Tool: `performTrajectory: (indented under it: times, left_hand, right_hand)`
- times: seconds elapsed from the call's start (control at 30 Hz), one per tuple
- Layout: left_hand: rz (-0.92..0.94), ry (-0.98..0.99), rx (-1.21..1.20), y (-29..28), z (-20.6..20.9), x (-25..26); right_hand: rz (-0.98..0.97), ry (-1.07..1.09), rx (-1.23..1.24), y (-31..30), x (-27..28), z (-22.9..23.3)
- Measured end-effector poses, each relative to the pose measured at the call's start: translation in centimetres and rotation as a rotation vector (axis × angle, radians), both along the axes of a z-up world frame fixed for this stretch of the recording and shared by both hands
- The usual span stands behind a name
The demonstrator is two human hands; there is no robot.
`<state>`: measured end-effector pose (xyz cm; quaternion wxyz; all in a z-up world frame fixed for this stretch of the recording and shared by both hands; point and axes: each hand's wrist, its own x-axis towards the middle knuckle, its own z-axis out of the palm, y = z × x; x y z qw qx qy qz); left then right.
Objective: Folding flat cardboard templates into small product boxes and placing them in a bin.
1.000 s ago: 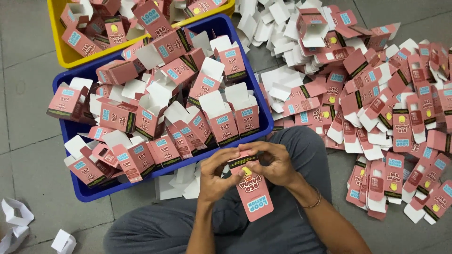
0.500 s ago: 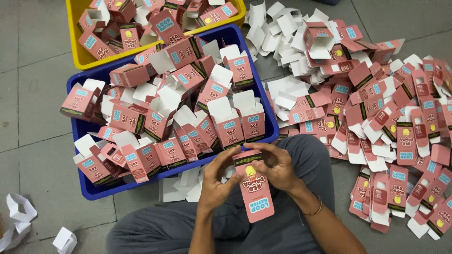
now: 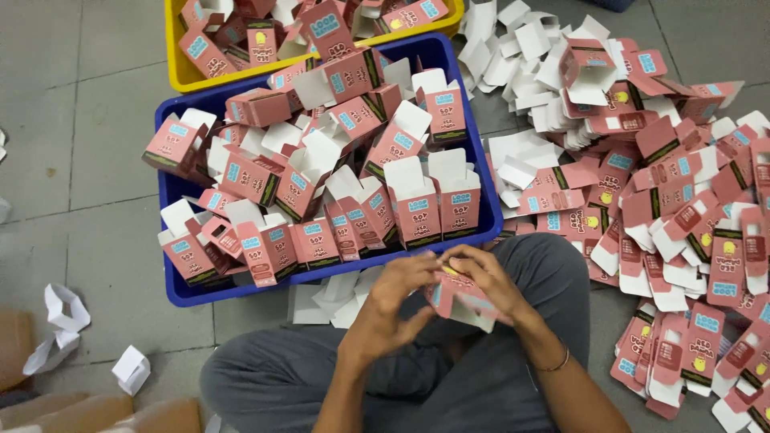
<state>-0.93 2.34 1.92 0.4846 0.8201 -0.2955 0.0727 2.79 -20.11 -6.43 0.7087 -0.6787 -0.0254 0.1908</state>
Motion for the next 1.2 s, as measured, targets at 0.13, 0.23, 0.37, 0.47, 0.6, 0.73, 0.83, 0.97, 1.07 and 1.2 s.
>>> performTrajectory:
  times: [0.13,0.23,0.37,0.47,0.6,0.73,0.83,0.97,1.07,1.2]
  left_hand:
    - [0.064,0.22,-0.232,-0.3,-0.4,-0.1]
    - [0.153,0.302,-0.452,-0.1,-3.1,0.4]
    - [0.43,0.537,-0.657,1.7,-4.2,1.9]
    - [0.607,0.485,-0.69,3.2,0.8,4.9]
    - [0.719,0.3,-0.685,9.0,-1.5,14.7]
    - [0.521,0.051,-0.786,9.0,3.0,17.5]
    - [0.38,-0.014,-0.766,8.0,2.5,16.8]
    - [0.187,0.017,-0.727,5.7,3.5,13.4]
    - [0.103,0.085,-0.613,5.3,0.0,10.2]
    - [-0.006,0.134,-0.324,1.0,1.0,3.3]
  right_hand:
    - [0.031,0.072,0.097,-0.8,-0.4,-1.7]
    - [-0.091,0.092,0.1,-0.2,-0.6,-0.9]
    - [-0.27,0.021,0.012,0.1,0.2,-1.1]
    - [-0.276,0.022,-0.029,0.1,0.1,-1.2]
    - [-0.264,-0.018,-0.01,0.3,0.4,-1.5]
    - [-0.265,-0.112,-0.018,0.0,0.3,-1.1]
    - [-0.273,-0.245,-0.03,-0.1,0.1,-1.0]
    - [-0.288,-0.575,-0.043,0.5,0.5,0.5]
    - [-0.243,-0.762,-0.007,1.2,1.3,2.5]
    - [-0.222,-0.794,0.007,0.6,-0.1,0.2]
